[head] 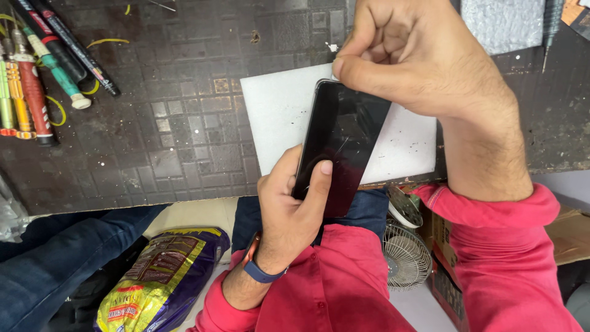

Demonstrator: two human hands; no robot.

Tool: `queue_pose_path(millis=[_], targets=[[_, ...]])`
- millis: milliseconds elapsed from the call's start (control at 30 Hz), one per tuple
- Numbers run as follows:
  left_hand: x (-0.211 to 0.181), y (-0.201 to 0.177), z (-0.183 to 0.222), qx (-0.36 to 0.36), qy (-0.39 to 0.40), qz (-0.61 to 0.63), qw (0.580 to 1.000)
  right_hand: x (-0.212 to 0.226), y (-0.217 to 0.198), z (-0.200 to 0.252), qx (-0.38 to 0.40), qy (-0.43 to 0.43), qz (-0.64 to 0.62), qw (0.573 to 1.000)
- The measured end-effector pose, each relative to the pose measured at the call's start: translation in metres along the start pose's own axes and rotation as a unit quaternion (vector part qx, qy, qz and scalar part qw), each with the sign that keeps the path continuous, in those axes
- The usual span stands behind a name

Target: The person uses a screwdriver to tighten screws on the internal frame of a disassembled smartphone. They then reattach the back cover, apply a protective film, and secure the device with rubber bands.

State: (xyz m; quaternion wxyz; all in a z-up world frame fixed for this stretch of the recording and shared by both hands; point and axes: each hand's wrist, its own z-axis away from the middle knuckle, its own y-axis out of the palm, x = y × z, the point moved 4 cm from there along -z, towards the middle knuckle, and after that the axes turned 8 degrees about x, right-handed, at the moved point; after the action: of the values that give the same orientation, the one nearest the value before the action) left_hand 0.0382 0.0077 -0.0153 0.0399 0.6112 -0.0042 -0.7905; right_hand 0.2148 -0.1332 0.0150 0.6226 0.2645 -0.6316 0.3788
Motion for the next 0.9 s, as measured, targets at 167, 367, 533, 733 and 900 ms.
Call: queue_pose_path(millis=[167, 367, 533, 733, 900], targets=[[0.003, 0.001, 0.001, -0.011, -0.021, 0.011, 1.000, 0.005, 0.000, 0.001, 0.021, 0.039, 0.017, 0.999], [0.000, 0.000, 0.001, -0.007, -0.022, 0.001, 1.000, 0.019, 0.001, -0.001, 0.073, 0.044, 0.115, 0.990], [0.001, -0.003, 0.003, -0.002, -0.018, -0.027, 0.999, 0.021, 0.000, -0.002, 0.109, 0.039, 0.159, 0.981], [0.003, -0.003, 0.006, -0.001, 0.009, -0.009, 1.000, 0.027, 0.000, -0.003, 0.124, 0.022, 0.124, 0.984], [0.008, -0.004, 0.008, 0.013, 0.025, 0.045, 0.999, 0.023, -0.012, 0.005, 0.107, -0.056, 0.126, 0.985]])
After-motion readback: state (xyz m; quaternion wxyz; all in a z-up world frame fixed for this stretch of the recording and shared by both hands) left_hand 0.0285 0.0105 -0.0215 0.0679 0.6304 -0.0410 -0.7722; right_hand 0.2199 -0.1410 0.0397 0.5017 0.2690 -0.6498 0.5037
